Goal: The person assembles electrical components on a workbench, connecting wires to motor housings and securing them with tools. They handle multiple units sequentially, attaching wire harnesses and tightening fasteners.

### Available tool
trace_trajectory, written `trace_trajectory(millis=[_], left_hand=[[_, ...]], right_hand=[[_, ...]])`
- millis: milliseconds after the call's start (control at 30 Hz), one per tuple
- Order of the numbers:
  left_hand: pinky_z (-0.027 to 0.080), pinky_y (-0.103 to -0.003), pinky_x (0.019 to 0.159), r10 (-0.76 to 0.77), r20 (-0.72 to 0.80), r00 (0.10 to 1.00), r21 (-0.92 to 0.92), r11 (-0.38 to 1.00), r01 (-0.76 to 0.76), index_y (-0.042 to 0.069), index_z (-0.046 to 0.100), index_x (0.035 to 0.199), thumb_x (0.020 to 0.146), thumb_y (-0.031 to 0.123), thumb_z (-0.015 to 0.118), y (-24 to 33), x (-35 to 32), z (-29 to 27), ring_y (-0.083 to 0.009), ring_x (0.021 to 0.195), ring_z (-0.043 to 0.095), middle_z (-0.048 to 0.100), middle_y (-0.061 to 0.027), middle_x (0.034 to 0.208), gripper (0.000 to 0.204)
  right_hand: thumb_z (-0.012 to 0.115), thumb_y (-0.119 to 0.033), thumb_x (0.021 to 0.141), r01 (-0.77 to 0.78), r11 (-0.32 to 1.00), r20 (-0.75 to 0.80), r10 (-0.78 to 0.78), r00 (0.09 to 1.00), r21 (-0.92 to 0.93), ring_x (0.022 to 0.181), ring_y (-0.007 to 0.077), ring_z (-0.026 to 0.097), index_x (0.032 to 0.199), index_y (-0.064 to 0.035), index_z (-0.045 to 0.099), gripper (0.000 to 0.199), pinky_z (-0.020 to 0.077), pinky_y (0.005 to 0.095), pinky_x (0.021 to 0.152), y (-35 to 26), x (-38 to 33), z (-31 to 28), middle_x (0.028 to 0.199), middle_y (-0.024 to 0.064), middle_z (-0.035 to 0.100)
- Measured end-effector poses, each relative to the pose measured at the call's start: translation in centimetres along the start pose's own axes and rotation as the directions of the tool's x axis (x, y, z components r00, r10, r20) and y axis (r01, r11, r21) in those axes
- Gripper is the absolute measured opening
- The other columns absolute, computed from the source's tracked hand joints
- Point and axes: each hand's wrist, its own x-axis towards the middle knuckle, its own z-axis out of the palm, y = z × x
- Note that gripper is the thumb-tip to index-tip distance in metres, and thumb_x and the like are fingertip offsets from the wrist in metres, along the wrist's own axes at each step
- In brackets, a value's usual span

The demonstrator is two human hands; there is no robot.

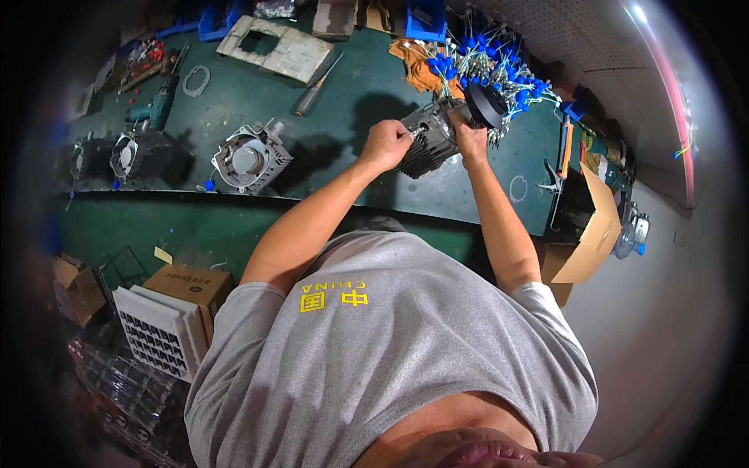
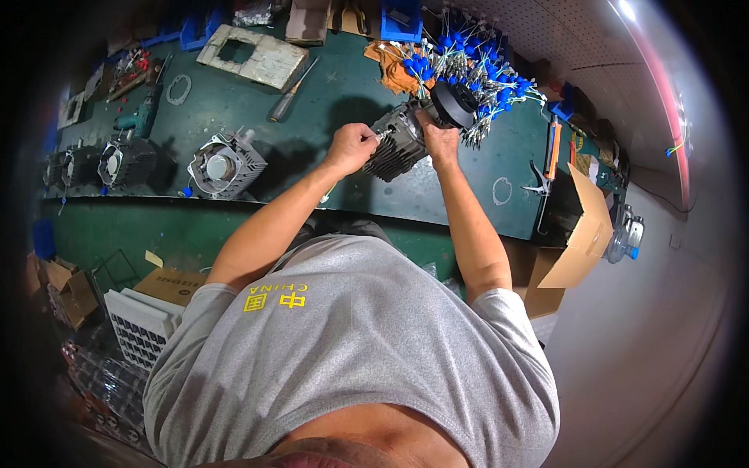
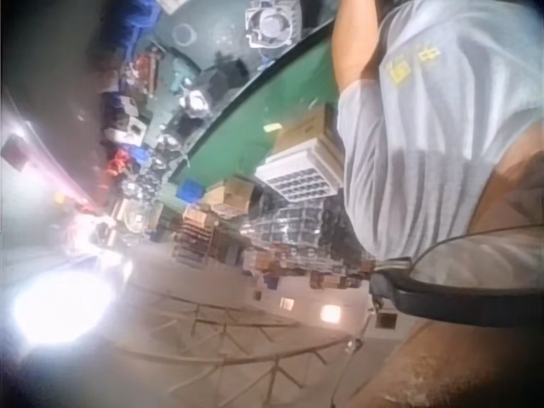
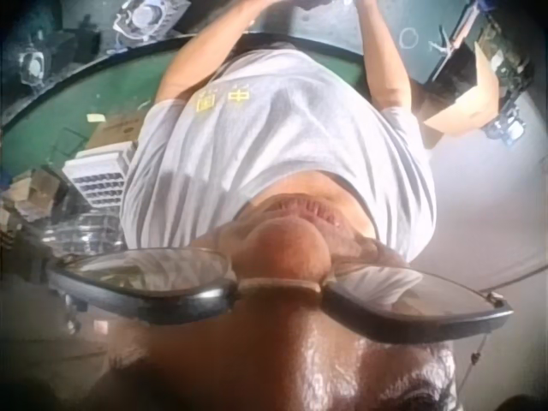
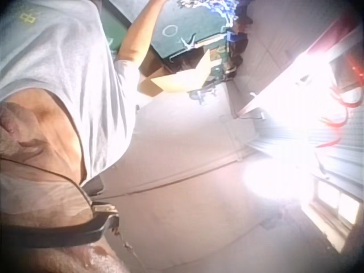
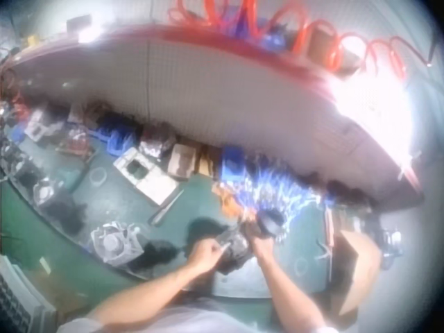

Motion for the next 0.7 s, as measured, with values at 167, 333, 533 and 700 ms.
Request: trace_trajectory(millis=[167, 333, 533, 700], left_hand=[[0.050, -0.029, 0.054, -0.097, 0.093, 0.991, -0.115, 0.988, 0.107, 0.000, 0.069, 0.088, 0.094, 0.016, 0.070, -0.5, 0.5, -0.7, -0.0113, 0.061, 0.063, 0.068, -0.0050, 0.072, 0.018], [0.047, -0.027, 0.049, -0.272, 0.329, 0.904, -0.443, 0.801, 0.402, 0.001, 0.068, 0.087, 0.095, 0.014, 0.067, 1.1, 0.6, -1.8, -0.0102, 0.059, 0.059, 0.066, -0.0037, 0.074, 0.015], [0.046, -0.024, 0.048, -0.380, 0.611, 0.694, -0.505, 0.489, 0.712, 0.002, 0.067, 0.091, 0.099, 0.017, 0.067, 0.5, 1.6, -3.6, -0.0087, 0.059, 0.058, 0.065, -0.0030, 0.077, 0.017], [0.046, -0.025, 0.049, -0.342, 0.444, 0.828, -0.354, 0.782, 0.513, 0.003, 0.067, 0.090, 0.098, 0.018, 0.067, 0.6, 0.0, -3.0, -0.0096, 0.060, 0.058, 0.065, -0.0026, 0.074, 0.017]], right_hand=[[0.080, -0.023, 0.084, 0.049, 0.999, -0.005, -0.049, 0.999, 0.007, 0.091, 0.0196, 0.065, 0.109, 0.0001, 0.071, 0.036, 0.0511, 0.0359, 0.084, -0.9, -0.7, 0.9, 0.104, 0.0077, 0.072], [0.082, -0.023, 0.083, 0.097, 0.995, -0.008, -0.097, 0.995, 0.036, 0.089, 0.0196, 0.066, 0.109, 0.0015, 0.072, 0.037, 0.0522, 0.0355, 0.083, -0.8, -1.1, 1.0, 0.103, 0.0081, 0.074], [0.084, -0.022, 0.082, 0.206, 0.978, -0.003, -0.206, 0.978, -0.024, 0.092, 0.0189, 0.065, 0.114, -0.0004, 0.071, 0.041, 0.0522, 0.0352, 0.085, -0.1, -1.3, 1.5, 0.105, 0.0080, 0.074], [0.084, -0.024, 0.080, 0.303, 0.948, 0.043, -0.300, 0.953, -0.097, 0.092, 0.0222, 0.066, 0.114, -0.0027, 0.070, 0.043, 0.0527, 0.0373, 0.087, -0.3, -1.3, 1.5, 0.105, 0.0103, 0.074]])
